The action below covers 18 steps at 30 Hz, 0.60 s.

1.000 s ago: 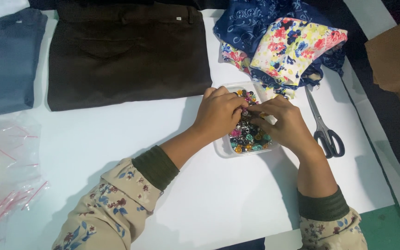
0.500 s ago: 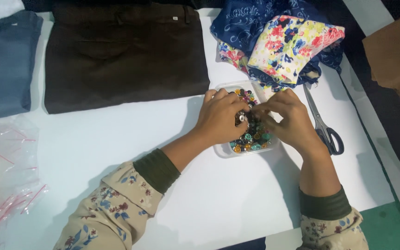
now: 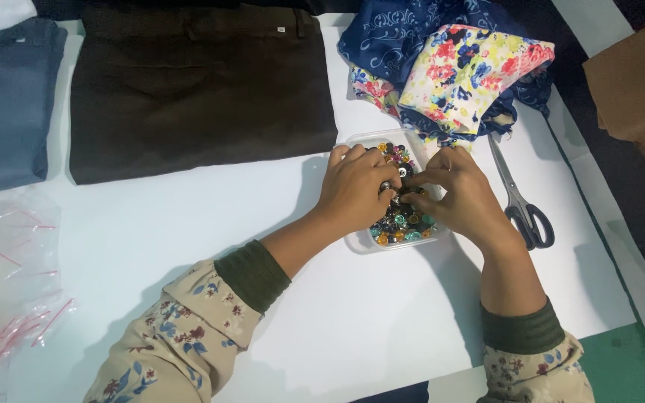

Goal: Packaging small buttons into resealable plastic bags on a work table.

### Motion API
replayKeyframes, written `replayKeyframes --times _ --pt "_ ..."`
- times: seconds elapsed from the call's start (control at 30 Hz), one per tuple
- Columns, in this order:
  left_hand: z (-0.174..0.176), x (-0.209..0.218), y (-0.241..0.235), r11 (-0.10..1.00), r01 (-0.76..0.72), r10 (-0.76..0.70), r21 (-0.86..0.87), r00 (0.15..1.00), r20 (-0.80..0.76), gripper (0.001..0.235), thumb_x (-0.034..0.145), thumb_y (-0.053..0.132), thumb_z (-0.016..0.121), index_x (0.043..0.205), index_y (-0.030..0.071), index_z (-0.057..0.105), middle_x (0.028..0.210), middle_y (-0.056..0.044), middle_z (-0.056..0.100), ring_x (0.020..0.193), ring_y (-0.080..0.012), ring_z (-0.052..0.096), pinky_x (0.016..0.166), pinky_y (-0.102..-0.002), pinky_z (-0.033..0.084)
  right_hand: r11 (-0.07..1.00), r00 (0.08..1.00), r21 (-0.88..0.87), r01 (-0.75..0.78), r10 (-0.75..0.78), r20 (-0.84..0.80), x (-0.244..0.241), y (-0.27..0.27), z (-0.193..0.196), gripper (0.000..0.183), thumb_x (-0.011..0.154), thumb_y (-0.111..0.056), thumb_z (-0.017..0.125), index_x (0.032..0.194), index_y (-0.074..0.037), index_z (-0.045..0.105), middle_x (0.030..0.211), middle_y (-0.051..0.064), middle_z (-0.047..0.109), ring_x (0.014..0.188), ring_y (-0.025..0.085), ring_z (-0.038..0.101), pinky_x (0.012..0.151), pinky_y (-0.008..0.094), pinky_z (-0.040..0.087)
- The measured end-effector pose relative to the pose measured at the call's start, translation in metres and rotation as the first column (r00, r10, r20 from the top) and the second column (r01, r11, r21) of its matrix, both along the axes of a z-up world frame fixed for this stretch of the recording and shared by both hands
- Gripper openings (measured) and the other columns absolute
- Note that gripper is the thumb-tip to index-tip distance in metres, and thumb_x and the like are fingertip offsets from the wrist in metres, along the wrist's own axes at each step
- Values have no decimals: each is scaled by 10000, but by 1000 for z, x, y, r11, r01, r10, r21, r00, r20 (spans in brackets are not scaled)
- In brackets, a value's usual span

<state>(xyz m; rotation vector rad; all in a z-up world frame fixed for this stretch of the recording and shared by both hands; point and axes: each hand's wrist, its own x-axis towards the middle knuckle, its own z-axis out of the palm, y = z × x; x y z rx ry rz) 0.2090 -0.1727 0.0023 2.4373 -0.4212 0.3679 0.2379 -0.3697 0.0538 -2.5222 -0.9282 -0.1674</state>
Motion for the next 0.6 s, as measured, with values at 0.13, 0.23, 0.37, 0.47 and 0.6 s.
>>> replayKeyframes --times 0.13,0.23,0.37,0.47,0.6 --pt "-1 0 -1 1000 -5 6 -23 998 63 77 835 183 746 911 193 743 870 -11 628 922 -225 608 1032 -510 299 1000 1000 -27 -12 12 -11 3 1 -4 251 729 -142 875 969 -84 829 875 95 596 890 282 547 770 401 470" --pt "-4 1 -1 999 1 1 -38 997 72 66 857 188 737 921 204 732 860 9 656 902 -212 643 1020 -508 312 999 1000 -39 -12 11 -5 7 -3 -11 246 740 -191 887 959 -100 824 893 75 607 906 265 552 779 401 468" --pt "-17 7 -1 996 -35 46 -86 991 129 55 891 198 704 939 222 696 790 17 679 858 -216 676 1025 -494 330 999 1000 -46 8 -7 9 7 -3 -10 232 734 -158 878 953 -104 827 925 74 637 938 268 561 802 406 466" --pt "-17 7 0 990 -58 79 -127 983 166 51 894 188 701 936 210 682 736 17 701 818 -220 696 1002 -470 356 1000 999 3 22 -22 25 9 -3 -16 226 763 -147 856 985 -118 825 927 77 644 940 278 567 807 416 464" --pt "-14 7 1 980 -68 111 -188 968 225 60 900 175 691 938 209 658 685 19 708 774 -226 712 949 -432 402 992 994 124 19 -31 100 17 -5 -26 224 831 -122 825 1053 -149 813 887 71 619 881 298 560 772 413 466"
